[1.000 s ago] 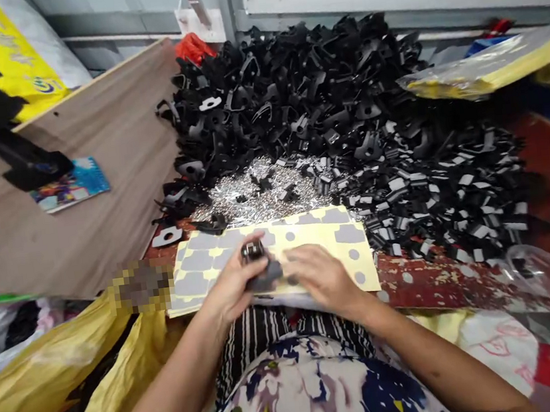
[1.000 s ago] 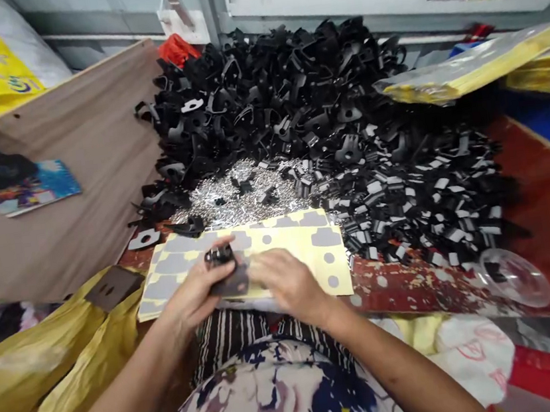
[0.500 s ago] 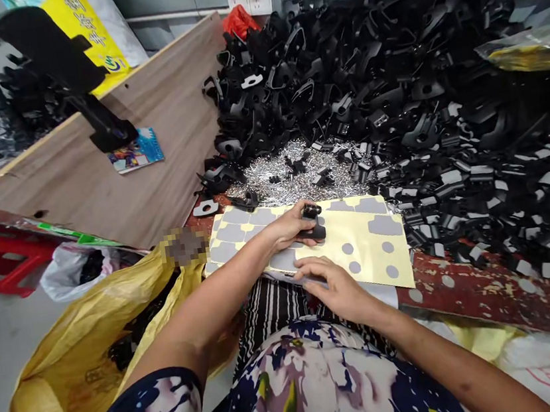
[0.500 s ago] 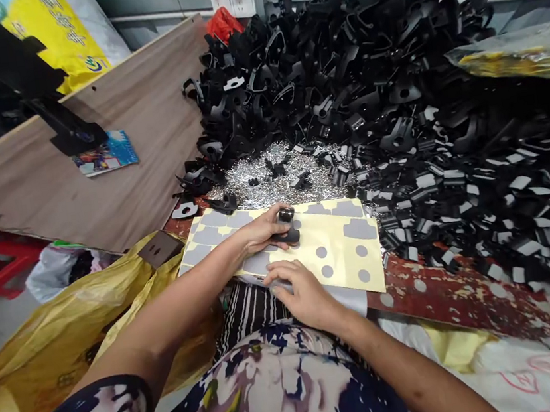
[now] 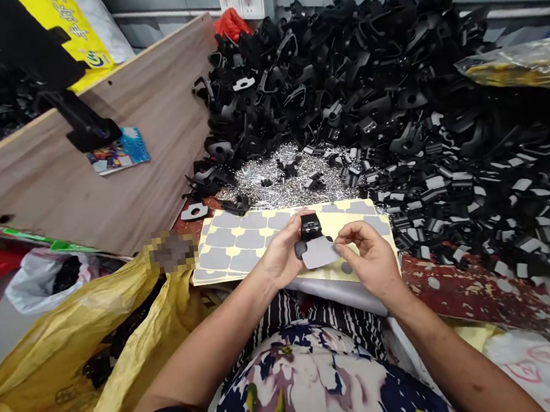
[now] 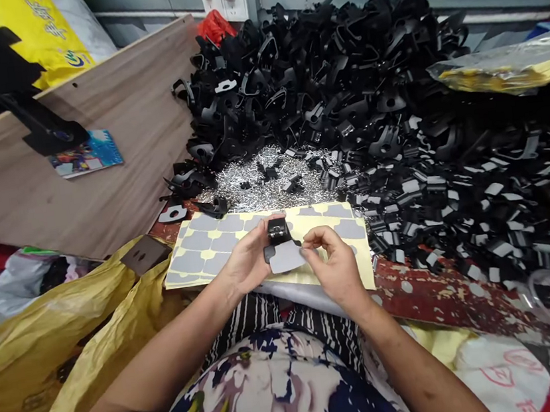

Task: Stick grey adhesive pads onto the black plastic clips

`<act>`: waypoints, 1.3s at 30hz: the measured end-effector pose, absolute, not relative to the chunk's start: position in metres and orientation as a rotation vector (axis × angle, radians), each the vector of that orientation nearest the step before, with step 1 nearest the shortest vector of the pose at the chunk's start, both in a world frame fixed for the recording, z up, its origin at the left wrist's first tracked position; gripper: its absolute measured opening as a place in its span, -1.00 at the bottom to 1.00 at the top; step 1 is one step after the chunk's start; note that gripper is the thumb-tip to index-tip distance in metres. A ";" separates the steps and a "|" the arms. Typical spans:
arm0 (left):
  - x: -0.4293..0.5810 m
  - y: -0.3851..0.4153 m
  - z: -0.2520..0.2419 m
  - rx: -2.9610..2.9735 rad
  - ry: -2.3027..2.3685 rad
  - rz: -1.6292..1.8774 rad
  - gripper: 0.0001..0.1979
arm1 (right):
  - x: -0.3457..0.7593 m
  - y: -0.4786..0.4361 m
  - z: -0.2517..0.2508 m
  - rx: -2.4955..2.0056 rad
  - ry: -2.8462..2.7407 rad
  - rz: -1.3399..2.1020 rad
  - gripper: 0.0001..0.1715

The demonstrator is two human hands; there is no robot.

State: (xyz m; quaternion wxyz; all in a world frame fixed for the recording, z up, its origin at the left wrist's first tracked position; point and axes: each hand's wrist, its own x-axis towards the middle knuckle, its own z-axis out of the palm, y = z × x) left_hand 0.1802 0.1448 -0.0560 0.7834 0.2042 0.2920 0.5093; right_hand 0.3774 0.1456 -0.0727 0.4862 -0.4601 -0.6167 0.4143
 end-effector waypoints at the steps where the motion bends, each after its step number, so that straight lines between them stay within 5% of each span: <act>1: 0.183 0.143 -0.057 0.430 0.624 1.091 -0.45 | 0.376 0.145 -0.074 -1.118 -1.483 1.008 -0.81; 24: 0.190 0.140 -0.065 0.453 0.604 1.058 -0.46 | 0.369 0.141 -0.082 -1.135 -1.631 0.738 -0.93; 32: 0.216 0.136 -0.082 0.698 0.919 1.490 -0.54 | 0.351 0.136 -0.085 -0.978 -2.030 -0.123 -0.04; 39: 0.217 0.147 -0.095 0.634 0.945 1.721 -0.51 | 0.347 0.141 -0.070 -1.189 -2.048 -0.348 -0.03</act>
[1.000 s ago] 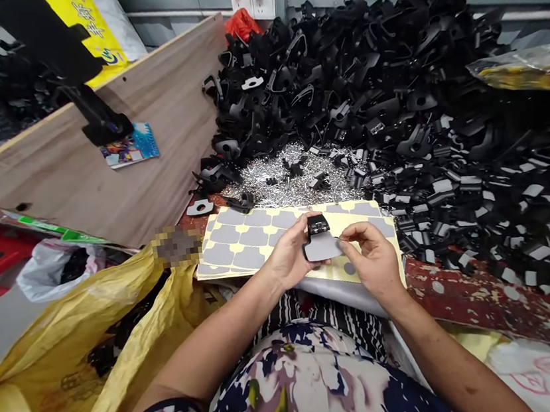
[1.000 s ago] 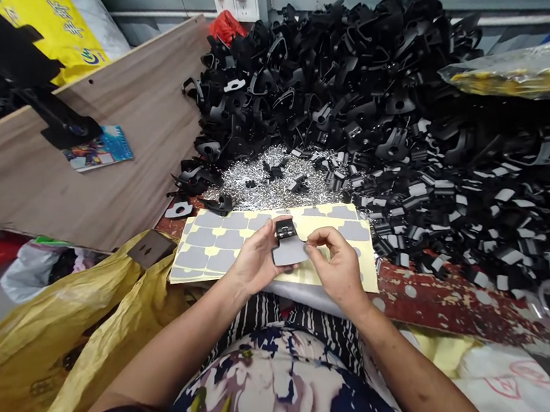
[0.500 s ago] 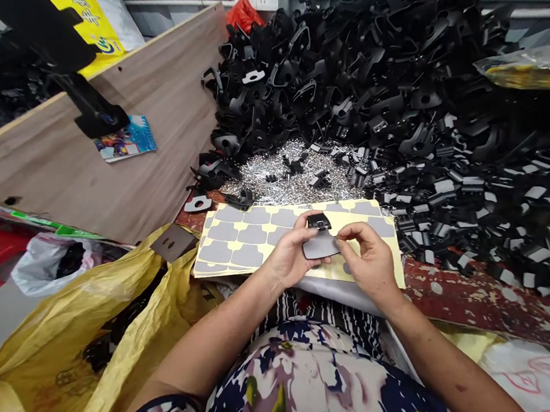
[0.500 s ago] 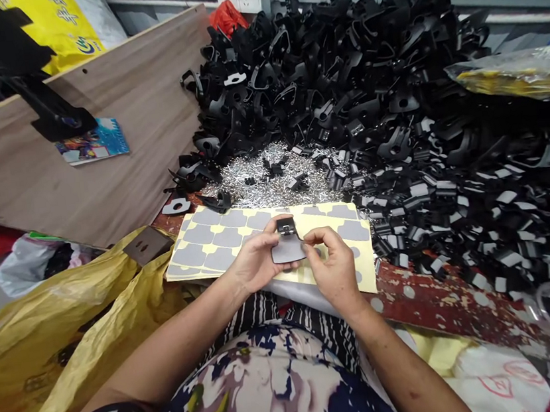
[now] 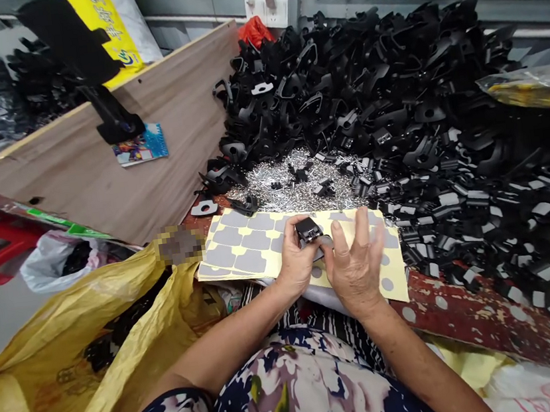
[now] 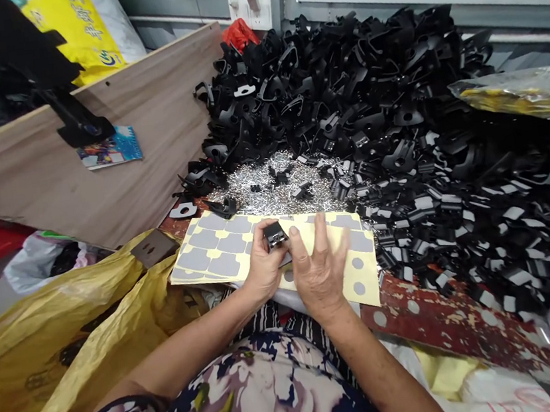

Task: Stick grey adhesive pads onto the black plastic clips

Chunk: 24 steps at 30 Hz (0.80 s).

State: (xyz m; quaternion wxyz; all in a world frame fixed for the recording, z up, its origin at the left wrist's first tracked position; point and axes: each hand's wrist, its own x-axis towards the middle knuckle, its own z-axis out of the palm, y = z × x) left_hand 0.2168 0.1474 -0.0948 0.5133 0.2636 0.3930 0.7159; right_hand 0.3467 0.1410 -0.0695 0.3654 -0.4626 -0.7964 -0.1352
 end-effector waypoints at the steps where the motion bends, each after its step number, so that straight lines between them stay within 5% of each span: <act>1: 0.214 0.148 -0.095 0.618 0.947 1.727 -0.51 | 0.352 0.144 -0.066 -1.232 -2.017 -0.320 -0.02; 4: 0.204 0.147 -0.095 0.610 0.905 1.634 -0.45 | 0.369 0.151 -0.055 -1.305 -1.971 -0.024 -0.11; 7: 0.198 0.142 -0.092 0.707 0.846 1.491 -0.39 | 0.374 0.153 -0.052 -1.233 -2.054 0.408 -0.51; 10: 0.196 0.136 -0.085 0.806 0.811 1.396 -0.38 | 0.364 0.148 -0.057 -1.124 -2.144 0.412 -0.69; 16: 0.191 0.127 -0.067 0.578 0.633 1.283 -0.35 | 0.353 0.141 -0.073 -1.111 -1.879 0.322 -0.78; 24: 0.194 0.117 -0.057 0.305 0.581 1.064 -0.71 | 0.362 0.140 -0.080 -1.137 -1.693 0.654 -0.89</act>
